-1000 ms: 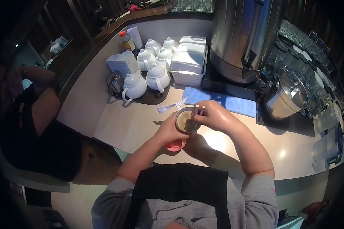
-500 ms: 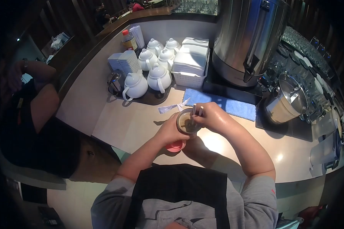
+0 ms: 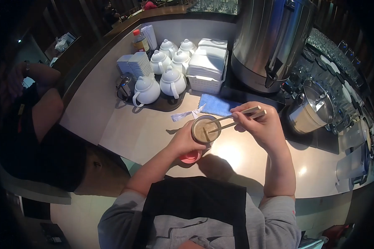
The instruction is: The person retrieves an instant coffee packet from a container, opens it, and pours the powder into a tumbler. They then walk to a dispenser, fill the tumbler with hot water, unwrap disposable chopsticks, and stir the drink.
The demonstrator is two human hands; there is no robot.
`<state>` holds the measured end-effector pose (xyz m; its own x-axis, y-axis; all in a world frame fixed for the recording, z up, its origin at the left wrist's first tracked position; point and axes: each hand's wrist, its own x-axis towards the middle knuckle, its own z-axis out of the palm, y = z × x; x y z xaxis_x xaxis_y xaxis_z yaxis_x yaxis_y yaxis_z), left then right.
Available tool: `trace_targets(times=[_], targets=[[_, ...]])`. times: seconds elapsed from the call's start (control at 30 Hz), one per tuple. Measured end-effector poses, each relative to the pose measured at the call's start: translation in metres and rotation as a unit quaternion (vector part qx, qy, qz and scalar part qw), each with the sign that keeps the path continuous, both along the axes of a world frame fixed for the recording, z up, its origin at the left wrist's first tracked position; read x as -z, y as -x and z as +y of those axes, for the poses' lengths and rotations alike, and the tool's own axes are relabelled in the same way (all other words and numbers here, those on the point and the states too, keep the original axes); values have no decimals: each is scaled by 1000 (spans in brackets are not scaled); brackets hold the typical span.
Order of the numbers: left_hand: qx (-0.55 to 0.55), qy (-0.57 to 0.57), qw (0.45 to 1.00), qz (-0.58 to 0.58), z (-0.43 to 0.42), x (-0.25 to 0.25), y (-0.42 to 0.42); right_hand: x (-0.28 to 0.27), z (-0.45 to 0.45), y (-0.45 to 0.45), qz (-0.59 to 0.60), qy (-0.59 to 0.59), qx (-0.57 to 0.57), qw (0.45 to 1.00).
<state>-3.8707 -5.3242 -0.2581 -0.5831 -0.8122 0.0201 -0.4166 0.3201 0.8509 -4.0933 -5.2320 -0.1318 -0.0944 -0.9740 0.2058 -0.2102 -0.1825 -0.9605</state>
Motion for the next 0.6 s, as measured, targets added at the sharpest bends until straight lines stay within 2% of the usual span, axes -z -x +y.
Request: trace_targets(times=[0.43, 0.6], targets=[[0, -12, 1000, 14, 1, -2, 1, 54, -24, 13, -79, -59, 45, 994], [9, -30, 999, 30, 1, -5, 1, 65, -31, 26, -156, -81, 72, 982]])
